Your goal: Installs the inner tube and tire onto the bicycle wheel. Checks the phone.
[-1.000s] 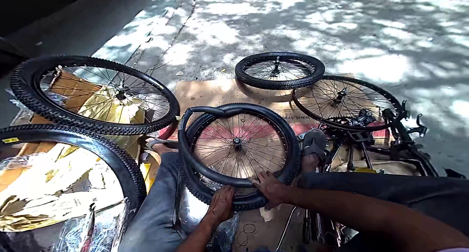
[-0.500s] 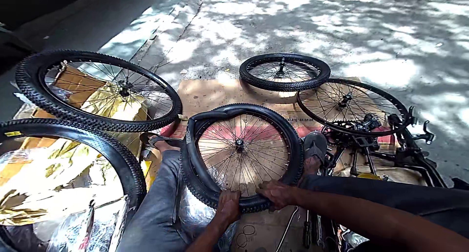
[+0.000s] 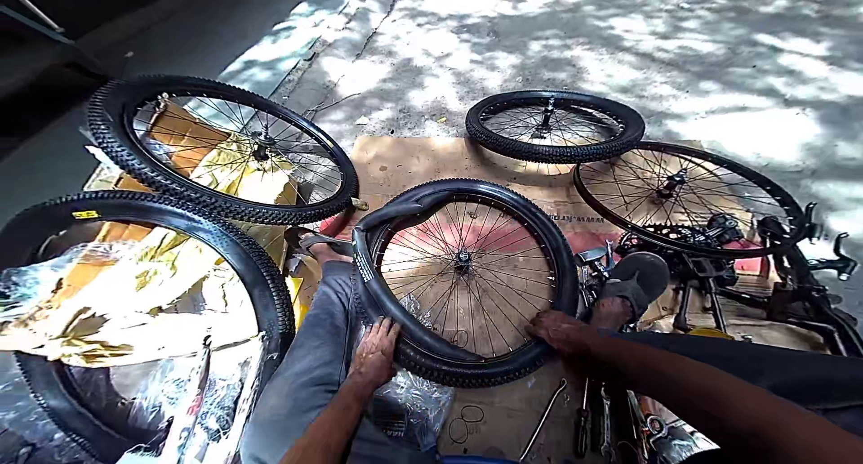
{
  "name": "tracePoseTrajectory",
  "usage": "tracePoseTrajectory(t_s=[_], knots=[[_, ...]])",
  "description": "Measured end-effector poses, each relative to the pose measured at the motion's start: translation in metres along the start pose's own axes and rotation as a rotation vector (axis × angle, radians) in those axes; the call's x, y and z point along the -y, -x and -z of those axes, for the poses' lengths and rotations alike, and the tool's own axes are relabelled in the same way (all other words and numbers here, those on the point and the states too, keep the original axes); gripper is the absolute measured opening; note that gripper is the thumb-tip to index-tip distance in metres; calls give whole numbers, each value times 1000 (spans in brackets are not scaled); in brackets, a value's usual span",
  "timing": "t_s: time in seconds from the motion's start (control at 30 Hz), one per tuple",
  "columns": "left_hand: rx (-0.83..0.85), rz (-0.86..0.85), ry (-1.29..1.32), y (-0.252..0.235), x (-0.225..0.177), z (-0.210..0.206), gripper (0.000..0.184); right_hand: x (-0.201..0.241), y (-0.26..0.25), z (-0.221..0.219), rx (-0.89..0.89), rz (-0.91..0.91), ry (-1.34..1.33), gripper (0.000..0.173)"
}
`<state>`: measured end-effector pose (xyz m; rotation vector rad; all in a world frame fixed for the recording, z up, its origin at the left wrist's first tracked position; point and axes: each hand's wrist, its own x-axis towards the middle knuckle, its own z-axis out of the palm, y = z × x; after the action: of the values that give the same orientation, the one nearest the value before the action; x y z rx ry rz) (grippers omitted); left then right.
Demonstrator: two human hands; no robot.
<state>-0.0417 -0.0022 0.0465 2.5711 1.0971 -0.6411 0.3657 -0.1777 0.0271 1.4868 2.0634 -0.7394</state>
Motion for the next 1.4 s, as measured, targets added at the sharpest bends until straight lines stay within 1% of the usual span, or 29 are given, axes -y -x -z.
tracePoseTrajectory(t_s=[0.07,0.1,0.13,0.17,0.23,0.3,0.33,0.37,0.43,0.47,0.5,0.57,0.63,0.67,0.7,0.77,0.87,0.9,0.93,1.0,1.07,1.13,1.17,1.2,1.23,1.27,1.3,1.33,1.4], knots=[[-14,-99,-2,-9,0,-13,88,-18,9,1,-36,-81,46,61],[-19,-148,-12,-13,-6,-19,82,-24,12,4,-33,-128,85,70],[-11,-190,-26,-16,-14,-22,78,-26,14,9,-18,-164,100,84],[3,-232,-31,-17,-23,-23,74,-23,14,15,-13,-166,100,95],[18,-274,-2,-13,-40,-22,74,2,9,24,-56,-44,19,104],[-46,-264,64,-9,-55,-10,89,41,-5,27,-130,73,-128,114],[-85,-248,106,-6,-62,-3,98,61,-11,28,-164,67,-196,118],[-108,-229,143,-4,-67,4,108,78,-15,29,-209,22,-242,118],[-111,-173,158,-5,-76,14,127,93,-21,26,-304,-38,-228,112],[-94,-147,153,-8,-78,17,128,96,-21,26,-326,-24,-211,105],[-67,-132,141,-10,-80,16,119,97,-21,24,-322,-5,-214,97],[29,-120,85,-15,-87,17,87,98,-20,28,-268,36,-239,82],[153,-99,47,-15,-98,23,60,95,-17,37,-204,70,-268,74],[220,-85,39,-15,-105,24,52,94,-16,36,-181,89,-273,71],[272,-78,26,-15,-112,24,48,93,-16,33,-172,107,-268,69],[311,-92,11,-16,-121,18,51,90,-17,20,-179,148,-259,68],[222,-143,120,-11,-131,-1,75,82,-18,13,-129,161,-229,71],[180,-152,156,-9,-134,-8,79,79,-18,16,-98,143,-208,70],[143,-148,177,-7,-137,-15,80,77,-19,18,-73,121,-190,69],[130,-108,153,-9,-148,-19,77,75,-21,18,-52,92,-179,67],[177,-89,89,-19,-160,-15,73,77,-19,16,-66,86,-175,63],[247,-146,46,-28,-167,-10,64,80,-14,10,-122,115,-191,65],[277,-187,46,-32,-166,-10,62,82,-12,5,-167,132,-198,69],[305,-225,63,-35,-163,-13,64,83,-11,-1,-203,132,-198,79],[314,-259,91,-37,-158,-16,70,84,-12,-5,-220,116,-197,94],[310,-270,127,-37,-155,-19,80,84,-15,-9,-220,95,-184,110],[289,-263,152,-36,-155,-23,93,82,-18,-15,-216,72,-173,119],[242,-249,164,-34,-158,-28,101,79,-22,-20,-203,47,-170,121],[131,-250,207,-28,-167,-39,106,69,-24,-30,-160,45,-154,115]])
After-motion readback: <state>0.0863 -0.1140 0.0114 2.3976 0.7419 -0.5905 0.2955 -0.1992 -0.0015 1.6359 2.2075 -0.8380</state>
